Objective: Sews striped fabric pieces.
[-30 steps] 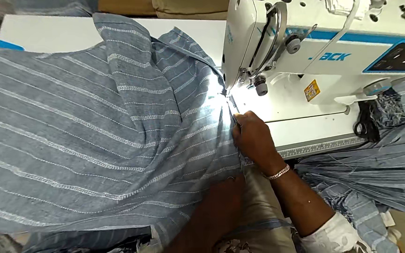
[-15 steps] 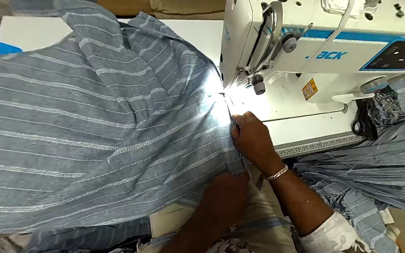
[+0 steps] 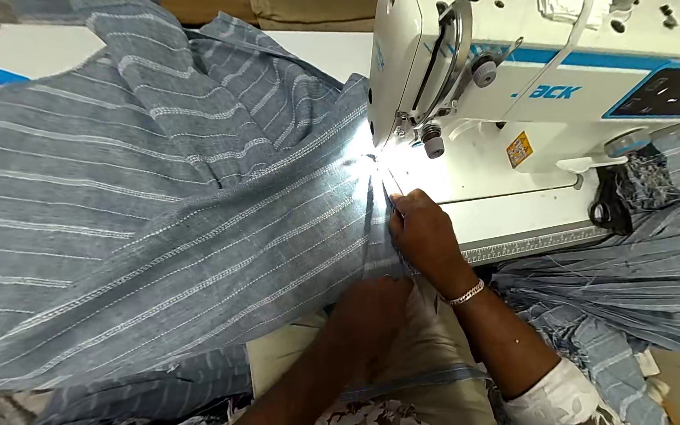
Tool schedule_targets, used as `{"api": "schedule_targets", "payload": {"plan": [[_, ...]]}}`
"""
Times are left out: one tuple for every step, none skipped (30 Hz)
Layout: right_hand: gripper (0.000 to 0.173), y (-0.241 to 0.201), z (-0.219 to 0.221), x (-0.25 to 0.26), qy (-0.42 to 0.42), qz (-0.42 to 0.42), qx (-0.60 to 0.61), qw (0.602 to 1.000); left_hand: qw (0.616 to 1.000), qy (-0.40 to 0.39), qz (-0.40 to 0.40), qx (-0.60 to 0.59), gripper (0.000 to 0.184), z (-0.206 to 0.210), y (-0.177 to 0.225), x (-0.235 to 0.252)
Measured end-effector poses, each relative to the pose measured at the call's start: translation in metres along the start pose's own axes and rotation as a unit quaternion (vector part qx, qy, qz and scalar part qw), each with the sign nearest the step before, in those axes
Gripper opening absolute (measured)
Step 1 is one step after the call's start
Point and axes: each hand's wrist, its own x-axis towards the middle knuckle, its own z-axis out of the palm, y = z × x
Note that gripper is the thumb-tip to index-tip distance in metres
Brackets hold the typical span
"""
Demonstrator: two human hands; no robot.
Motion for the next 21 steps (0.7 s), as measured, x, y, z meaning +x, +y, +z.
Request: {"api": "schedule_targets", "payload": {"plan": [[0.035,0.000,0.000,0.000,0.002,-0.001,0.000,1.000,1.000,0.010,0.000,0.007,0.030,-0.001,-0.001,0.003],[0.035,0.000,0.000,-0.001,0.003,-0.003,0.000,1.000,1.000,0.017,-0.001,0.015,0.032,-0.002,-0.002,0.005],[0.034,0.001,0.000,-0.001,0.005,-0.005,-0.001,1.000,0.999,0.032,0.001,0.020,0.034,-0.002,-0.003,0.007],[0.034,0.001,0.001,-0.001,0.005,-0.006,-0.002,1.000,0.998,0.055,0.005,0.026,0.034,-0.001,-0.003,0.009],[0.034,0.002,0.001,-0.001,0.003,-0.006,-0.001,1.000,0.996,0.088,0.013,0.030,0.035,0.001,-0.004,0.011],[0.033,0.003,0.000,-0.001,0.002,-0.004,0.000,1.000,0.993,0.116,0.020,0.030,0.033,0.003,-0.005,0.013],[0.033,0.003,-0.001,0.000,-0.004,0.001,0.003,1.000,0.989,0.145,0.032,0.027,0.029,0.005,-0.008,0.016],[0.033,0.004,-0.002,0.000,-0.009,0.002,0.008,1.000,0.986,0.160,0.051,0.014,0.025,0.006,-0.012,0.016],[0.033,0.004,-0.001,0.000,-0.010,0.000,0.011,1.000,0.984,0.164,0.074,-0.011,0.023,0.004,-0.018,0.013],[0.033,0.004,-0.001,0.000,-0.007,-0.006,0.013,1.000,0.980,0.165,0.099,-0.053,0.022,0.001,-0.029,0.004],[0.032,0.004,0.000,-0.001,-0.004,-0.012,0.014,1.000,0.973,0.176,0.107,-0.101,0.023,-0.004,-0.044,-0.013],[0.032,0.005,0.001,-0.001,0.001,-0.019,0.013,1.000,0.964,0.210,0.084,-0.142,0.025,-0.010,-0.064,-0.038],[0.032,0.007,0.002,-0.001,0.006,-0.025,0.012,1.000,0.951,0.266,0.023,-0.159,0.032,-0.017,-0.085,-0.069],[0.031,0.009,0.003,-0.001,0.012,-0.032,0.011,0.999,0.936,0.308,-0.063,-0.159,0.041,-0.025,-0.109,-0.101],[0.030,0.012,0.004,-0.002,0.020,-0.041,0.011,0.999,0.925,0.309,-0.153,-0.161,0.051,-0.031,-0.133,-0.131],[0.029,0.015,0.003,-0.002,0.023,-0.050,0.014,0.998,0.917,0.284,-0.228,-0.162,0.059,-0.034,-0.157,-0.152],[0.030,0.016,0.002,-0.001,0.018,-0.057,0.016,0.998,0.910,0.254,-0.283,-0.165,0.065,-0.034,-0.181,-0.161],[0.031,0.015,-0.001,0.001,0.009,-0.064,0.016,0.998,0.907,0.231,-0.314,-0.158,0.072,-0.033,-0.206,-0.159],[0.034,0.014,-0.004,0.002,-0.008,-0.071,0.015,0.997,0.910,0.223,-0.321,-0.139,0.087,-0.032,-0.240,-0.150],[0.039,0.013,-0.007,0.003,-0.029,-0.080,0.010,0.996,0.914,0.241,-0.309,-0.107,0.099,-0.030,-0.283,-0.139],[0.042,0.013,-0.009,0.003,-0.044,-0.090,0.004,0.995,0.913,0.273,-0.294,-0.078,0.102,-0.035,-0.320,-0.127]]}}
